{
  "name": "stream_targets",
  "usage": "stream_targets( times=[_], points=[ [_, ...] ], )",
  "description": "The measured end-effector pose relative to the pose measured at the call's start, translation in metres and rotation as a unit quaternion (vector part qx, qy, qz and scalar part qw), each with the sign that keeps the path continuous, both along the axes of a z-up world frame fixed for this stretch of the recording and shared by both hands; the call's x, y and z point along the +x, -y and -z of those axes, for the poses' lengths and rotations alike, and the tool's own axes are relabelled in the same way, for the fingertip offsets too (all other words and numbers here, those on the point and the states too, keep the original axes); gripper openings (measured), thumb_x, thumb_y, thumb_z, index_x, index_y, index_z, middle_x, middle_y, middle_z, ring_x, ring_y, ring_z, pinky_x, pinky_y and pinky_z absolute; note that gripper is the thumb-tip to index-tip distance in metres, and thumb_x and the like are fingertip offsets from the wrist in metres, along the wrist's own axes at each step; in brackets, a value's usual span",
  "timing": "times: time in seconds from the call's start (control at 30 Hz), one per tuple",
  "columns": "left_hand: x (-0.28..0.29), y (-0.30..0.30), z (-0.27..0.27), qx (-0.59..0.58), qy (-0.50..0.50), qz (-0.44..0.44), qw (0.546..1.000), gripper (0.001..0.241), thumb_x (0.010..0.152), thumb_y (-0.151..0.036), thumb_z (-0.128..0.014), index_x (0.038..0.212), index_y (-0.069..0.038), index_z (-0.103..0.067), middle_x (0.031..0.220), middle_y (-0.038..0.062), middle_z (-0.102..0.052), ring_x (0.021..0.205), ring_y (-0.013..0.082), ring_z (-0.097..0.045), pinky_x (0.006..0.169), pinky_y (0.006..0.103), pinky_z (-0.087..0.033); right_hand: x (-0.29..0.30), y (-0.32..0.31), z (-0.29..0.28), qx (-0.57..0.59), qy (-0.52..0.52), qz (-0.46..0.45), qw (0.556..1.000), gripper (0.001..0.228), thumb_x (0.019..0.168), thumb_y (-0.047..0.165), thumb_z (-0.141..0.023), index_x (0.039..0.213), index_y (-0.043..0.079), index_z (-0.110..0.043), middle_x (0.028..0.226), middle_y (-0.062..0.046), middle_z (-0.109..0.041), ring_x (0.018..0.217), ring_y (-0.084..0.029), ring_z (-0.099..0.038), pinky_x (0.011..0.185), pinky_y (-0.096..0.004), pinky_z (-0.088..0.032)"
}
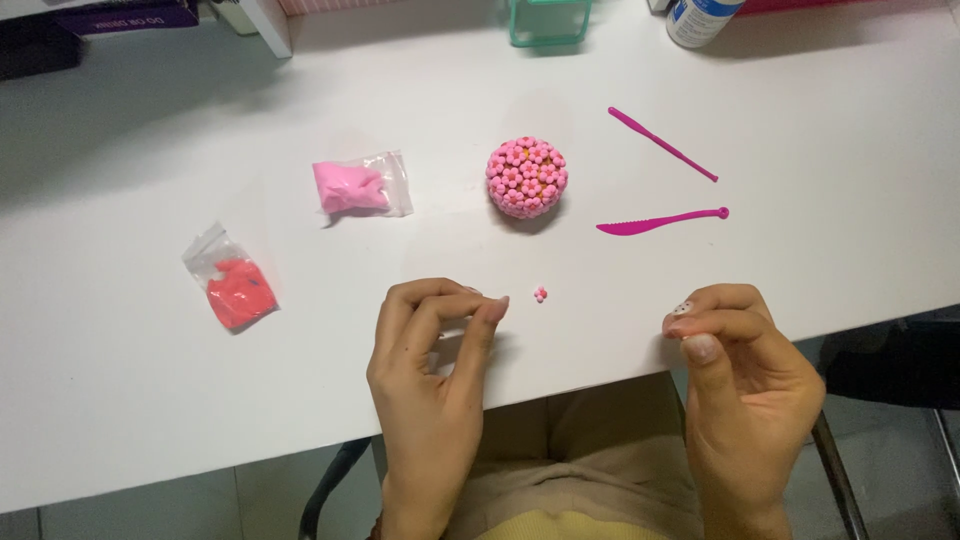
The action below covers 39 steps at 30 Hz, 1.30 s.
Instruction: Decorating a small pink object by precisely placing tiny clay pieces onto its surface.
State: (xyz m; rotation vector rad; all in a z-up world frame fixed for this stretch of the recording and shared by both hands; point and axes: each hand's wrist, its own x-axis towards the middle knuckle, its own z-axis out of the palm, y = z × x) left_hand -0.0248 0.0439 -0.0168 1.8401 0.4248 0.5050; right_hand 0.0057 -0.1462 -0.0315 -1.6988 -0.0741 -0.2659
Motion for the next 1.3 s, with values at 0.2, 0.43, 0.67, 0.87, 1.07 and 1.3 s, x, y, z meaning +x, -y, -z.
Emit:
stream_targets(
  times=[0.2,0.43,0.67,0.87,1.07,1.3],
  points=[
    [0.007,-0.002,0.013,0.165,0.017,-0.011,0.986,0.010,0.087,-0.019,-0.082,0.089,-0.017,-0.073,0.096,-0.003,-0.064,0.092,0.0157,-0.061,0.086,0.0325,-0.043,-0.002,0.003,-0.001,0.016,0.001,-0.016,1.000,0.009,0.091,0.018,-0.074,0.087,0.014,-0.067,0.097,-0.005,-0.061,0.094,-0.012,-0.060,0.087,-0.024,-0.052],
    [0.007,-0.002,0.017,0.221,0.009,-0.039,0.974,0.008,0.096,-0.019,-0.072,0.097,-0.014,-0.078,0.098,-0.003,-0.069,0.093,0.0172,-0.061,0.082,0.0344,-0.042,-0.003,0.003,-0.002,-0.007,-0.014,0.004,1.000,0.008,0.098,0.013,-0.068,0.093,0.008,-0.070,0.096,-0.008,-0.065,0.099,-0.017,-0.062,0.094,-0.029,-0.053],
    [0.005,-0.003,0.018,0.211,0.001,-0.035,0.977,0.013,0.096,-0.016,-0.071,0.107,-0.017,-0.078,0.106,-0.005,-0.069,0.099,0.0164,-0.063,0.087,0.0347,-0.043,-0.005,0.001,-0.003,0.018,-0.021,-0.010,1.000,0.005,0.096,-0.001,-0.068,0.097,0.002,-0.071,0.094,-0.010,-0.070,0.095,-0.019,-0.065,0.086,-0.026,-0.055],
    [0.003,0.008,-0.005,0.025,0.039,-0.091,0.995,0.021,0.103,-0.017,-0.058,0.108,-0.011,-0.077,0.106,0.002,-0.069,0.100,0.0133,-0.068,0.077,0.0245,-0.053,-0.008,-0.008,-0.005,0.009,-0.021,-0.053,0.998,0.006,0.088,-0.002,-0.072,0.091,0.004,-0.072,0.090,-0.011,-0.069,0.087,-0.018,-0.064,0.077,-0.025,-0.052],
    [0.012,0.030,-0.026,-0.628,0.178,0.027,0.757,0.069,0.106,-0.052,-0.031,0.144,-0.001,-0.057,0.117,0.010,-0.065,0.110,0.0200,-0.058,0.094,0.0309,-0.041,-0.020,-0.056,-0.034,-0.116,0.092,-0.129,0.980,0.007,0.078,0.008,-0.080,0.084,0.005,-0.078,0.089,-0.011,-0.069,0.074,-0.016,-0.065,0.070,-0.022,-0.053],
    [0.023,0.030,-0.023,-0.722,0.225,0.089,0.648,0.078,0.102,-0.066,-0.028,0.155,-0.012,-0.045,0.131,0.008,-0.060,0.124,0.0155,-0.054,0.099,0.0260,-0.038,-0.027,-0.057,-0.034,-0.334,0.259,-0.147,0.894,0.049,0.104,0.038,-0.037,0.119,0.011,-0.075,0.128,-0.018,-0.066,0.107,-0.026,-0.051,0.098,-0.034,-0.049]
  ],
)
